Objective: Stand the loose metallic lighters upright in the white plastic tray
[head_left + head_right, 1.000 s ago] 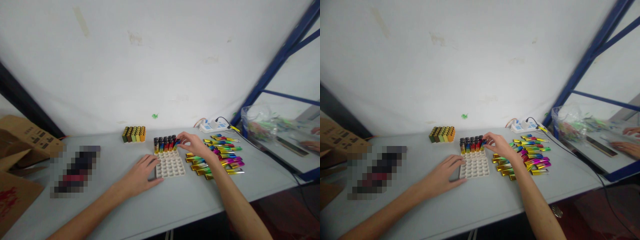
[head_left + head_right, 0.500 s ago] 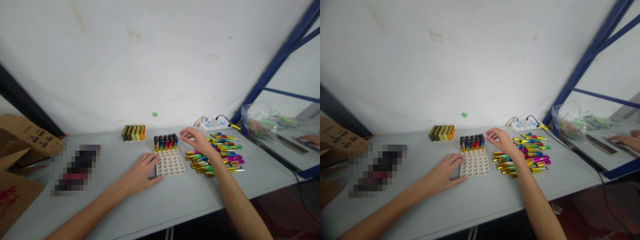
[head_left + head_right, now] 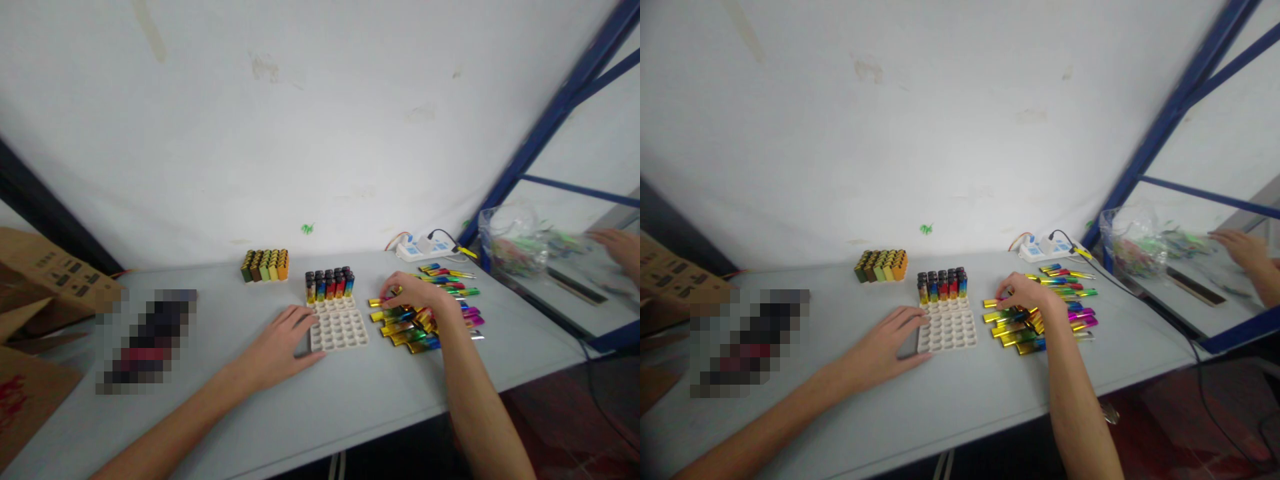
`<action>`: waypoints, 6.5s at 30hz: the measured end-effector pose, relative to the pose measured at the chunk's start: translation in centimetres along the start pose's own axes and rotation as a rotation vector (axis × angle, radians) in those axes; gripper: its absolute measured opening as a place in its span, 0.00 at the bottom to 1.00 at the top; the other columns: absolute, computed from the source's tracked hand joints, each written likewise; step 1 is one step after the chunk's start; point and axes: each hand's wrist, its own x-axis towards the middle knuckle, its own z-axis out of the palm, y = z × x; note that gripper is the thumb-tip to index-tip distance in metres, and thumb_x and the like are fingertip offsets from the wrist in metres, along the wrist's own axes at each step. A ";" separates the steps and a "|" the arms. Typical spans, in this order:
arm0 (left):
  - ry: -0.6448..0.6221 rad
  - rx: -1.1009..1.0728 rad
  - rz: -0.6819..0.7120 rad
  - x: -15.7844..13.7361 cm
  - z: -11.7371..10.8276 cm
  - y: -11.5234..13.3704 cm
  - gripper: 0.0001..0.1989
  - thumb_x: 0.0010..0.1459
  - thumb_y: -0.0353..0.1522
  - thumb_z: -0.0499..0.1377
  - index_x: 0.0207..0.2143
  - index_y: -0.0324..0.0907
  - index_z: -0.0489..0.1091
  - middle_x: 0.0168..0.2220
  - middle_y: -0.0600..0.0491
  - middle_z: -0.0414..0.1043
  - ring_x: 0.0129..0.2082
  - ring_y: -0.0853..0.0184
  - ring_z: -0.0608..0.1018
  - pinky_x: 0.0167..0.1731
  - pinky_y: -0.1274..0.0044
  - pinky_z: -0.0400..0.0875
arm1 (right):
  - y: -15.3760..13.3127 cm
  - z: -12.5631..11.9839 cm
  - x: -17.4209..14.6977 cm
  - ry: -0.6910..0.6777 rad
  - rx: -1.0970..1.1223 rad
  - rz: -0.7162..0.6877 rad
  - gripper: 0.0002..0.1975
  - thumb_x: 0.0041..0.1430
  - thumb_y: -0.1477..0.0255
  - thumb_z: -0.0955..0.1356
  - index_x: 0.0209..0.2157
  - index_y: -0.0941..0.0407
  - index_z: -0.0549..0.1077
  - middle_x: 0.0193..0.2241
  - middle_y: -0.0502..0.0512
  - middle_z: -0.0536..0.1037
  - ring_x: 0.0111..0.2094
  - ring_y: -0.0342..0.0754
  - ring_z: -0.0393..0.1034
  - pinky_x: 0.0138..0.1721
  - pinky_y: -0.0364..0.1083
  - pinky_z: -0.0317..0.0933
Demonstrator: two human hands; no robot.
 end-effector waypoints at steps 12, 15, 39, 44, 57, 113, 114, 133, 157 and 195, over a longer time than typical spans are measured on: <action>0.015 -0.022 0.002 -0.1 0.1 -0.1 0.22 0.63 0.42 0.68 0.56 0.44 0.70 0.56 0.44 0.74 0.58 0.53 0.75 0.60 0.60 0.73 | -4.2 -0.2 0.2 0.422 0.329 -0.284 0.17 0.71 0.56 0.66 0.49 0.55 0.74 0.35 0.54 0.82 0.32 0.49 0.77 0.39 0.47 0.70; 0.021 -0.027 -0.004 -0.1 0.2 -0.1 0.23 0.61 0.40 0.69 0.55 0.43 0.70 0.57 0.44 0.73 0.58 0.53 0.75 0.60 0.60 0.74 | -5.8 0.0 -0.1 0.535 0.295 -0.372 0.17 0.71 0.56 0.67 0.49 0.54 0.76 0.39 0.56 0.82 0.37 0.49 0.76 0.38 0.46 0.68; 0.058 0.097 -0.024 -0.5 1.5 1.3 0.20 0.63 0.38 0.68 0.54 0.40 0.72 0.55 0.42 0.76 0.54 0.53 0.80 0.54 0.63 0.80 | -11.8 6.7 3.1 0.562 0.162 -0.588 0.13 0.72 0.61 0.68 0.49 0.55 0.77 0.38 0.56 0.82 0.31 0.47 0.76 0.37 0.46 0.72; 0.048 0.120 -0.017 -0.4 1.4 1.4 0.19 0.64 0.38 0.68 0.53 0.41 0.72 0.55 0.42 0.76 0.53 0.53 0.81 0.54 0.62 0.80 | -11.8 7.8 3.8 0.565 0.133 -0.590 0.12 0.72 0.62 0.69 0.48 0.55 0.77 0.40 0.58 0.83 0.35 0.49 0.78 0.41 0.47 0.73; 0.058 0.093 -0.012 -0.5 1.4 1.1 0.17 0.66 0.39 0.65 0.54 0.43 0.72 0.55 0.44 0.77 0.54 0.53 0.80 0.55 0.62 0.79 | -12.3 7.8 3.9 0.508 0.160 -0.550 0.10 0.71 0.65 0.69 0.50 0.54 0.76 0.39 0.56 0.82 0.37 0.48 0.78 0.43 0.47 0.72; 0.084 0.097 0.012 -0.6 1.3 0.3 0.22 0.63 0.38 0.68 0.57 0.42 0.71 0.58 0.43 0.73 0.56 0.54 0.79 0.57 0.63 0.79 | -2.4 0.1 0.1 0.243 0.023 -0.170 0.10 0.64 0.65 0.71 0.40 0.56 0.83 0.39 0.58 0.85 0.39 0.53 0.78 0.44 0.48 0.69; 0.086 0.095 0.014 -0.6 1.3 0.3 0.22 0.63 0.38 0.68 0.57 0.42 0.71 0.58 0.43 0.73 0.57 0.54 0.79 0.57 0.62 0.79 | -1.6 -0.1 -0.4 0.175 0.038 -0.137 0.11 0.62 0.64 0.72 0.40 0.56 0.84 0.40 0.58 0.85 0.40 0.53 0.79 0.45 0.48 0.69; 0.043 0.150 0.004 -0.4 1.0 0.2 0.23 0.63 0.42 0.67 0.55 0.41 0.71 0.58 0.42 0.75 0.57 0.51 0.77 0.58 0.58 0.75 | -3.2 0.0 -1.1 0.167 0.184 -0.139 0.14 0.64 0.61 0.70 0.45 0.56 0.76 0.33 0.55 0.83 0.32 0.50 0.75 0.36 0.46 0.66; 0.021 0.183 -0.009 -0.2 0.8 0.9 0.23 0.64 0.44 0.67 0.54 0.41 0.71 0.56 0.42 0.75 0.56 0.51 0.76 0.58 0.59 0.73 | -11.1 5.9 2.4 0.545 0.182 -0.526 0.12 0.71 0.63 0.68 0.49 0.55 0.77 0.34 0.54 0.80 0.31 0.47 0.74 0.36 0.45 0.70; 0.042 0.131 -0.003 -0.3 0.8 0.5 0.21 0.65 0.43 0.65 0.55 0.44 0.71 0.57 0.44 0.75 0.57 0.52 0.76 0.59 0.59 0.74 | 3.5 1.5 1.0 0.462 -0.276 0.346 0.21 0.65 0.61 0.72 0.52 0.61 0.79 0.48 0.70 0.81 0.53 0.62 0.75 0.57 0.54 0.65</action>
